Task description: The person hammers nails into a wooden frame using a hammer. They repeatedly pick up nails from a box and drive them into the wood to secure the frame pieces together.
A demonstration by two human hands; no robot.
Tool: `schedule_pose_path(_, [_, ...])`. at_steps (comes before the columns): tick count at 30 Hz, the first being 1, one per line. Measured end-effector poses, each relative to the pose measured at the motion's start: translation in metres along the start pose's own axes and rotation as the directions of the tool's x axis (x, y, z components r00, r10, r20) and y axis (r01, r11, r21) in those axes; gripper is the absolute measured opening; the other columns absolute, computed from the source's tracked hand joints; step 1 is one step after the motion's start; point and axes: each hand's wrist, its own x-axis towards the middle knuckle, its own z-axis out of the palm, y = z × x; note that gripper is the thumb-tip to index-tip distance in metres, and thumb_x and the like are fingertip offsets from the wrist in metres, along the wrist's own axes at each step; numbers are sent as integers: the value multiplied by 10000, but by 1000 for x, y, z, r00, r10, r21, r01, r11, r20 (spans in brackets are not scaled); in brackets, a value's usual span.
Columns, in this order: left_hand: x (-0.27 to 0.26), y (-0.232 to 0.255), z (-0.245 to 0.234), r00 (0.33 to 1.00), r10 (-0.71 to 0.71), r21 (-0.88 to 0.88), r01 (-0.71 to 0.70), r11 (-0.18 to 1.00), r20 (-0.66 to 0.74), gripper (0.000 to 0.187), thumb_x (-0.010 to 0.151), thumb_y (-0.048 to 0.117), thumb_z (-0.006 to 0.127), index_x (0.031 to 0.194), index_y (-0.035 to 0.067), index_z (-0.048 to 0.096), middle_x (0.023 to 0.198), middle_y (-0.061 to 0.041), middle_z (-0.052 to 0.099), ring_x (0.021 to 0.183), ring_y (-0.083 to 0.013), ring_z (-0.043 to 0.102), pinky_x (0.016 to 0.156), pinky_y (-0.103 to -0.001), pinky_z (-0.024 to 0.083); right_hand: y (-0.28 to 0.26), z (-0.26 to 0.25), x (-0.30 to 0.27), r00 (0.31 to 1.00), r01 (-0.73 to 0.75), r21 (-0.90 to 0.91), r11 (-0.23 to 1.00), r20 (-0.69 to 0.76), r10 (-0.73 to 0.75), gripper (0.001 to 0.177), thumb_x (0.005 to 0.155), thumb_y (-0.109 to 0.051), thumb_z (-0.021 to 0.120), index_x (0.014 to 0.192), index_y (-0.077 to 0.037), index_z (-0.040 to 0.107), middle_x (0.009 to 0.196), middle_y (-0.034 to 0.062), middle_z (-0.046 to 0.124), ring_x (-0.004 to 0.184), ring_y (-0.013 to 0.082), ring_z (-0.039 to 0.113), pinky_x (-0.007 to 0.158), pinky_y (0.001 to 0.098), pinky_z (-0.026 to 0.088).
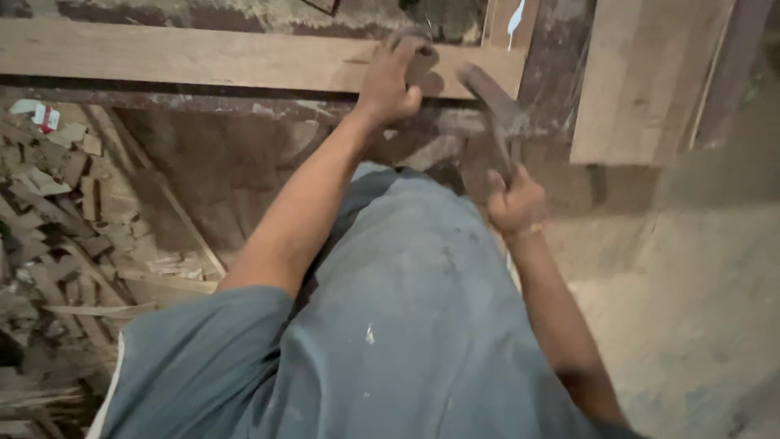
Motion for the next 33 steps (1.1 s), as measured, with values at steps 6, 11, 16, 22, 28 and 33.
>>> schedule_pose_path(6, [-3,-10,5,999,13,-6,-13,1000,-42,531,722,27,607,1245,102,565,1269,-178,576,1207,-448,519,1045,-500,455,16,27,-1,988,-44,-240,970,134,78,309,1049,-327,671,967,-29,668,808,202,702,726,391,688,663,482,533])
schedule_pose_path(11, [3,-13,4,996,51,-6,-52,999,-76,556,709,36,611,1260,78,558,1258,-199,560,1183,-463,500,1020,-509,446,18,21,-1,961,183,205,962,-244,-131,329,1081,-341,639,984,-27,667,863,183,728,758,339,711,688,448,559])
schedule_pose_path(16, [-3,-1,1,999,-8,-33,7,999,-34,490,730,19,591,1211,115,572,1293,-162,586,1272,-431,526,1083,-484,476,19,34,3,983,-44,-301,953,157,95,398,1053,-452,625,1014,-59,668,846,187,728,765,390,688,676,485,530])
schedule_pose_path(22, [-7,-35,23,999,-14,37,15,999,-28,635,662,63,636,1289,93,544,1299,-216,550,1238,-478,499,1053,-529,446,22,32,-6,1000,7,-140,990,12,-5,370,1087,-438,641,1090,-69,670,894,193,700,826,413,670,695,468,529])
schedule_pose_path(28, [-12,-25,21,982,-163,39,159,986,92,654,715,89,681,1355,127,554,1421,-213,534,1324,-454,491,1112,-510,427,64,50,-13,974,-178,-181,967,104,199,454,1048,-474,649,1023,-21,639,820,222,679,746,408,654,653,510,496])
schedule_pose_path(33, [-4,2,-1,994,-77,24,75,997,79,595,746,86,724,1319,112,571,1372,-208,557,1279,-458,518,1059,-517,442,54,48,-13,933,-355,40,934,-51,357,557,1031,-535,624,970,19,628,754,206,625,657,276,536,629,451,465])
